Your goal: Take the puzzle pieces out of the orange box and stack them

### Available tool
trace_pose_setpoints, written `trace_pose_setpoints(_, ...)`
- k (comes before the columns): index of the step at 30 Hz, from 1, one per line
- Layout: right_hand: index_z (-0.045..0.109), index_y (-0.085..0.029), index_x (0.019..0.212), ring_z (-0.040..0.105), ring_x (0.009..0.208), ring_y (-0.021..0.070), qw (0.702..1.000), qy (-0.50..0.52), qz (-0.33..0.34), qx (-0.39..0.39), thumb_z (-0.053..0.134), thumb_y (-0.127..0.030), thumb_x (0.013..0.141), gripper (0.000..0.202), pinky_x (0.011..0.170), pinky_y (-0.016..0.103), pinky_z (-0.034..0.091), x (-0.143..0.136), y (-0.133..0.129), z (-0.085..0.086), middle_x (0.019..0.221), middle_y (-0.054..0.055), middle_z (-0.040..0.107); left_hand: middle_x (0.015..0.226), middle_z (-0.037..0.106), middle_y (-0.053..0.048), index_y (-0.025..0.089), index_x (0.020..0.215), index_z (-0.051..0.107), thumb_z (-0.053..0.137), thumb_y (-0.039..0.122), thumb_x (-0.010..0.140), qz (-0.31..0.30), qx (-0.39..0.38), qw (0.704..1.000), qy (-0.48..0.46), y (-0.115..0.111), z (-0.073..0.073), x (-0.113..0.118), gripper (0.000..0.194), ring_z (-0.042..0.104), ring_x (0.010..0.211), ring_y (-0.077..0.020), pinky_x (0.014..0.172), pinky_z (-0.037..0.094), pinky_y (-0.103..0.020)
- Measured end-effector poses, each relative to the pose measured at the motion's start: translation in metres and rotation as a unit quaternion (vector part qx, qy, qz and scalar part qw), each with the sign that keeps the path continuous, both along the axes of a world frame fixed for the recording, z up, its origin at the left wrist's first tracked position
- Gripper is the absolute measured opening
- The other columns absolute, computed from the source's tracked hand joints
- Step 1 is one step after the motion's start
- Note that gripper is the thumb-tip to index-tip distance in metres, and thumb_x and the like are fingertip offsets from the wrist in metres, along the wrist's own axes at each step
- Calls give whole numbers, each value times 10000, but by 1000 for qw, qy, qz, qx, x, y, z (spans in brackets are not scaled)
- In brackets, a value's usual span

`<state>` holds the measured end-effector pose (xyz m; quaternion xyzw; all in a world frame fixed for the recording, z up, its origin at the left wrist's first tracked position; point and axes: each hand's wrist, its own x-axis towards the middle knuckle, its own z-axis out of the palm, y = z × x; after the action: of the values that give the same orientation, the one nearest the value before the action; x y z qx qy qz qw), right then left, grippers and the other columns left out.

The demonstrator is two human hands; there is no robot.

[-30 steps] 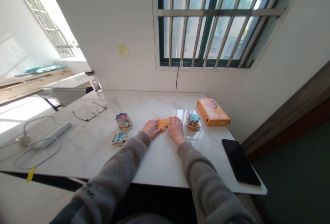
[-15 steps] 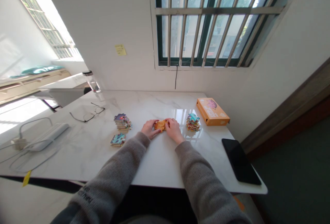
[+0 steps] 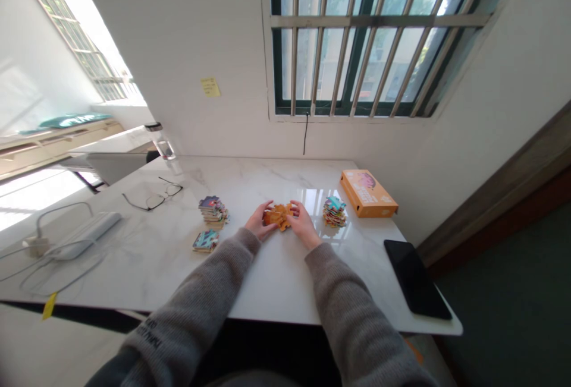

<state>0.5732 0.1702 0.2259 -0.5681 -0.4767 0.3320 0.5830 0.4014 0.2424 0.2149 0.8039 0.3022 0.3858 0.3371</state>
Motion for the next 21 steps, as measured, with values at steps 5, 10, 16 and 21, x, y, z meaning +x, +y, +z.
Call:
trace_pose_setpoints(5,529,-213,1181,617,1027,186,999,-30,16,20,531,-214,790,392,860,354,548,-2,-3,3,1088,74,651,1198,637,-117,194,1331,509,775,210,696,-34,-67,997,-10,-1,1,0,688,644,1092,-267,994,527,-436)
trace_pose_setpoints(10,551,-211,1114,615,1074,181,992,-104,44,47,473,-210,844,280,901,350,532,-5,-8,8,1106,73,653,1121,643,-86,214,1335,500,799,269,692,-42,-95,994,-22,-2,3,-2,712,684,933,-215,888,569,-377)
trace_pose_setpoints(16,552,-224,1193,560,1210,195,983,-147,69,84,467,-192,863,342,944,344,529,-7,-16,14,1251,79,597,1126,639,-106,168,1318,521,856,322,645,-59,-131,988,-53,2,-3,-1,767,666,1001,-250,951,533,-423)
trace_pose_setpoints(21,490,-261,1344,584,1197,203,976,-173,108,75,474,-123,842,521,1068,416,453,-8,-18,10,1267,62,616,1125,663,-110,153,1183,565,879,354,620,-92,-155,980,-87,2,-3,0,675,665,1027,-259,973,518,-436)
